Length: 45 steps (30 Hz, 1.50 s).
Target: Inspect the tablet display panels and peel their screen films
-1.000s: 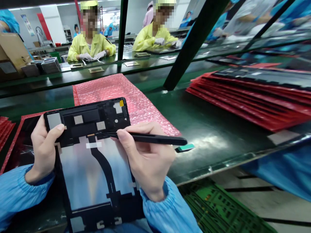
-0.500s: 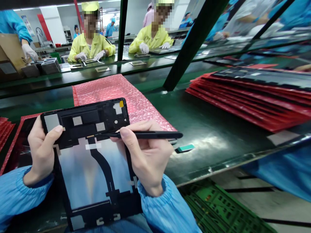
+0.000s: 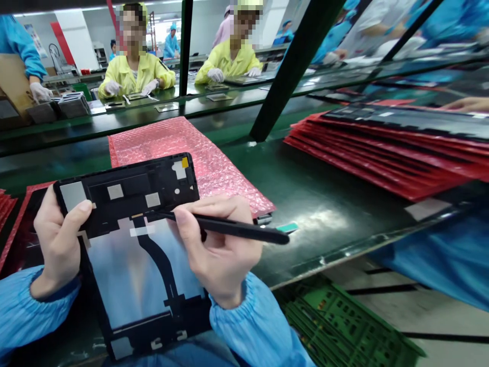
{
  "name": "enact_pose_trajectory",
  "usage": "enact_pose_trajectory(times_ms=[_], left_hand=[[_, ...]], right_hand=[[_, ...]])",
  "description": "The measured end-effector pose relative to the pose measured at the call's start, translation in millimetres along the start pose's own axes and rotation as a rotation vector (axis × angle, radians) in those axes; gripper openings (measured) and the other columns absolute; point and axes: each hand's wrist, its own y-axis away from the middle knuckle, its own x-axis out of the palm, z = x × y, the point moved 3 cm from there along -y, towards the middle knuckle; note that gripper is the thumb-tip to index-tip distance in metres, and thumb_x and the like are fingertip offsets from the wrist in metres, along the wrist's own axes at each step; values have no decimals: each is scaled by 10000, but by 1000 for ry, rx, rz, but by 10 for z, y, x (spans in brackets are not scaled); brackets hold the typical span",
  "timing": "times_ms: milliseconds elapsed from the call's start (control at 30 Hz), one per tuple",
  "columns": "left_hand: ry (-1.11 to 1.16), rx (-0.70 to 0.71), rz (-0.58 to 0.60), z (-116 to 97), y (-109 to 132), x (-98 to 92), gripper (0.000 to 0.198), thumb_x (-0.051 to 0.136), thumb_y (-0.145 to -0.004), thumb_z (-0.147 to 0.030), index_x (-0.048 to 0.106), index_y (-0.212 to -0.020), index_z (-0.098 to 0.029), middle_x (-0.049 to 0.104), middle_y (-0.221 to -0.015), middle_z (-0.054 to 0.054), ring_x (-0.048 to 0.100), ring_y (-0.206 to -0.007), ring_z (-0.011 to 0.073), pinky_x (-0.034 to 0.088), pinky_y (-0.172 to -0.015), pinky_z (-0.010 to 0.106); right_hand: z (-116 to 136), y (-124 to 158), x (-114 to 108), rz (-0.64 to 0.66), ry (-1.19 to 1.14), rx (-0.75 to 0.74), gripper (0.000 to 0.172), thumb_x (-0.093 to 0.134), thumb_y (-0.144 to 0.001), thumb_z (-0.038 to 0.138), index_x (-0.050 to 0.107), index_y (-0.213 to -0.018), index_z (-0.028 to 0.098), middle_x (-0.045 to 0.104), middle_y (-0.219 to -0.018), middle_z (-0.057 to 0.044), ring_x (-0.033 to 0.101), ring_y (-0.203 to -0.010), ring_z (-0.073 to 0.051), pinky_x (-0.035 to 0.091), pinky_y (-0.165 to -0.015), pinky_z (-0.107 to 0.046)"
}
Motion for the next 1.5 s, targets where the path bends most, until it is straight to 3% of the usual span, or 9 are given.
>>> enact_pose_trajectory(times_ms=[100,367,733,933,1100,1500], left_hand=[[-14,16,-4,-5,-2,-2,161,631,-789,-259,595,-920,-172,620,-799,12,561,-701,151,474,-665,294],[-49,21,0,-18,9,-17,122,613,-806,-240,601,-921,-200,612,-805,-1,554,-710,156,471,-670,289],[-70,-12,-8,-10,-7,-38,122,624,-796,-285,608,-896,-216,617,-812,-3,558,-727,172,470,-700,309],[-55,-10,2,-7,-21,-20,139,625,-793,-279,599,-906,-203,625,-812,-6,563,-725,160,476,-690,299],[-37,-55,14,2,-22,-8,124,624,-791,-258,597,-889,-188,628,-820,8,579,-746,173,481,-701,308],[-26,-69,26,-6,-31,8,104,625,-806,-265,598,-895,-218,644,-872,22,590,-791,196,488,-748,330]], right_hand=[[44,6,13,-17,-14,-87,172,636,-777,57,523,-767,186,568,-651,8,618,-624,-146,507,-537,-277],[-132,6,29,51,-280,139,104,594,-854,116,528,-792,166,611,-717,-11,635,-610,-145,529,-545,-289],[-137,-12,54,118,-428,128,107,584,-847,91,535,-801,173,587,-711,5,636,-620,-153,539,-540,-309],[-176,-5,28,27,-349,200,88,613,-856,143,548,-802,170,613,-731,-11,635,-616,-152,545,-551,-300],[-178,-14,23,38,-322,232,95,625,-844,151,565,-773,171,609,-713,-12,631,-587,-149,544,-529,-293],[-171,-33,22,36,-230,173,100,620,-831,121,580,-749,164,604,-700,-26,633,-600,-152,541,-530,-281]])
